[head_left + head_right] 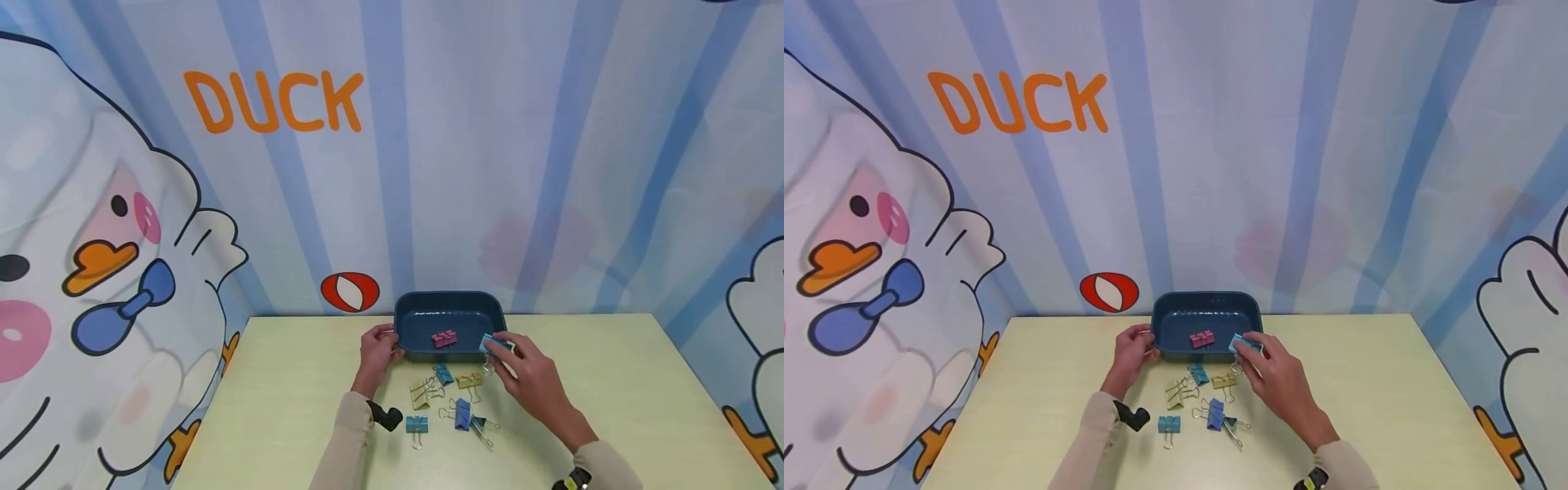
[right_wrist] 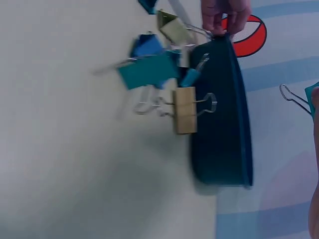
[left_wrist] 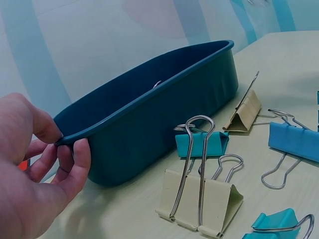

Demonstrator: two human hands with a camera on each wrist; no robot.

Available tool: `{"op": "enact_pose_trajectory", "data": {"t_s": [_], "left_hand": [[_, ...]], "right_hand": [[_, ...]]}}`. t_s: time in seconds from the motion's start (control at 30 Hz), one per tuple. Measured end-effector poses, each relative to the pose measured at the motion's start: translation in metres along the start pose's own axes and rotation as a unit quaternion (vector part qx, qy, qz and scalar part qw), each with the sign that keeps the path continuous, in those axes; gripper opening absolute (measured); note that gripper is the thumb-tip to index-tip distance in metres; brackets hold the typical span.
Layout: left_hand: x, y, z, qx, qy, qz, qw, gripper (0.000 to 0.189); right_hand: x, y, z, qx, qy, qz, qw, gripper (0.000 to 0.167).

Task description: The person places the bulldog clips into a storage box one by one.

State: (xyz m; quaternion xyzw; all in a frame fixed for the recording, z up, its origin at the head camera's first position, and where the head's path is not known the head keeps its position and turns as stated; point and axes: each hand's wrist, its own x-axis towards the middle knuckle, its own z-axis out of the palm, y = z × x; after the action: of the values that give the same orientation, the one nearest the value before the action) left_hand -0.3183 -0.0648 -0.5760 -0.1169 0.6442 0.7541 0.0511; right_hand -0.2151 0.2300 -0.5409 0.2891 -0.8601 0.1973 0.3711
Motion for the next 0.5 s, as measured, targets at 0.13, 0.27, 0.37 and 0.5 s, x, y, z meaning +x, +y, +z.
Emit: {"op": "enact_pose_trajectory", "data": {"t_s": [0.13, 0.27, 0.37, 0.5], "left_hand": [[-0.002, 0.002, 0.0, 0.001, 0.0, 0.001, 1.0, 0.035], [-0.004, 0.003, -0.001, 0.0, -0.005, 0.005, 1.0, 0.035], [-0.003, 0.002, -0.001, 0.001, -0.008, 0.003, 1.0, 0.036], [-0.002, 0.001, -0.001, 0.003, -0.005, -0.001, 1.0, 0.036]], "right_hand": [[0.03, 0.009, -0.003, -0.006, 0.007, -0.029, 0.9995, 0.027], [0.057, 0.021, -0.004, -0.01, 0.012, -0.038, 0.9992, 0.039], [0.072, 0.031, -0.003, -0.007, 0.006, -0.026, 0.9996, 0.039], [0.086, 0.044, 0.002, 0.006, -0.009, 0.009, 0.9999, 0.035]]}}
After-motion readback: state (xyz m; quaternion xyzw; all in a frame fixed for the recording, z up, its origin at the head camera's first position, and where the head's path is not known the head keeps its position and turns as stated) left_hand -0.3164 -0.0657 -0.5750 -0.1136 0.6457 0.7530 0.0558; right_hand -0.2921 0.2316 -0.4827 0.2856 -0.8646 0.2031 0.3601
